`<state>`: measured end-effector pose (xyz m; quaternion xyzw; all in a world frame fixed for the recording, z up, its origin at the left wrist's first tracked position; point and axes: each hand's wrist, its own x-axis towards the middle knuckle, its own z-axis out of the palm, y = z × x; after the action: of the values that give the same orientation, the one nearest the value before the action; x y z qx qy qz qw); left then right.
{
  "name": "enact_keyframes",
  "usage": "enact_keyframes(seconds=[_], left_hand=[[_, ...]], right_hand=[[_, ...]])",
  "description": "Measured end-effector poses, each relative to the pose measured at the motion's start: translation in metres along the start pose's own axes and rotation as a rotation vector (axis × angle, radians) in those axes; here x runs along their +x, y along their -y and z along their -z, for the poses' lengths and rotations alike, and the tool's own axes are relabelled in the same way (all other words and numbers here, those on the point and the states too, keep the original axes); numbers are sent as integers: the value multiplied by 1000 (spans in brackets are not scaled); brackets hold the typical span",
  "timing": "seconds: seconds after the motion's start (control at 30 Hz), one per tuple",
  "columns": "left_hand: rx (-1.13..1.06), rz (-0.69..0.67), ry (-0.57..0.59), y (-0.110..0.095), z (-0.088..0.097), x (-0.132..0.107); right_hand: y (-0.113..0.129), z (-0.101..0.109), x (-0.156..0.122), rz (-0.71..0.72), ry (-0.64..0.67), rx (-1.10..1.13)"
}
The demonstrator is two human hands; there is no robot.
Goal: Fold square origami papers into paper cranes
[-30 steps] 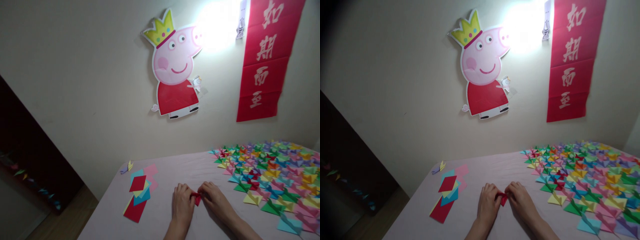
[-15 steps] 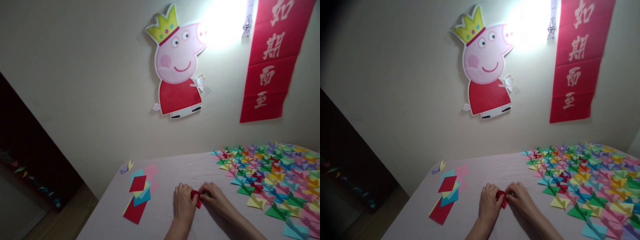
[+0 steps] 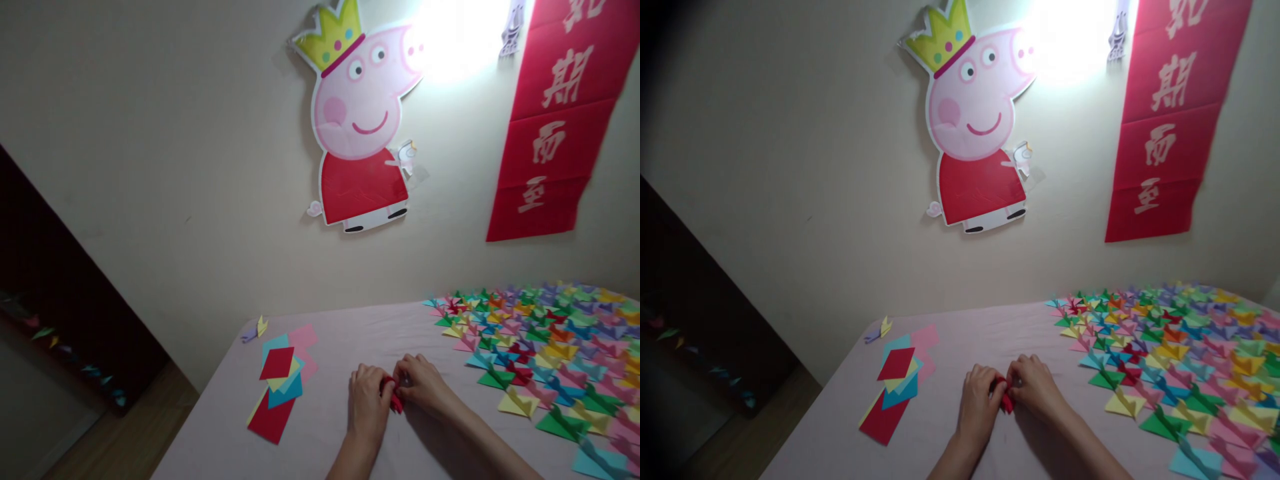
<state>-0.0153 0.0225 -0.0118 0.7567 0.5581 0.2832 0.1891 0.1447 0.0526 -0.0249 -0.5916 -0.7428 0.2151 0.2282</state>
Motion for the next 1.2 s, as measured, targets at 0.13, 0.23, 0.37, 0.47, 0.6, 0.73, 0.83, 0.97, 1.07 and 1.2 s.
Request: enact_keyframes(seconds=[0.13,0.23,0.37,0.47,0.6,0.73,0.83,0.97,1.07,1.2], left_hand=[[-14,7,4,0,0,-1],[-19,16,0,1,-1,-1],[-28,27,-7,2,-2,-1],[-40,27,-7,3,-2,-1],[-69,31,-17,4,-2,-1],[-126,21,-23,5,-1,-1],[-166,10,-26,5,1,0],[-195,-6,-29,3,3,-1],[-198,-6,-37,2,4,-2],[-178,-9,-56,1,3,-3]], right_hand=[[-6,2,2,17,31,39],[-12,4,-1,39,45,93],[-15,4,-5,64,40,130],[-13,1,-5,61,32,127],[-9,-1,-5,35,16,91],[0,-3,-6,-15,-18,25],[8,-4,-7,-51,-39,-19],[14,-4,-8,-72,-52,-46],[14,-4,-9,-70,-61,-53],[11,-6,-9,-69,-72,-60]])
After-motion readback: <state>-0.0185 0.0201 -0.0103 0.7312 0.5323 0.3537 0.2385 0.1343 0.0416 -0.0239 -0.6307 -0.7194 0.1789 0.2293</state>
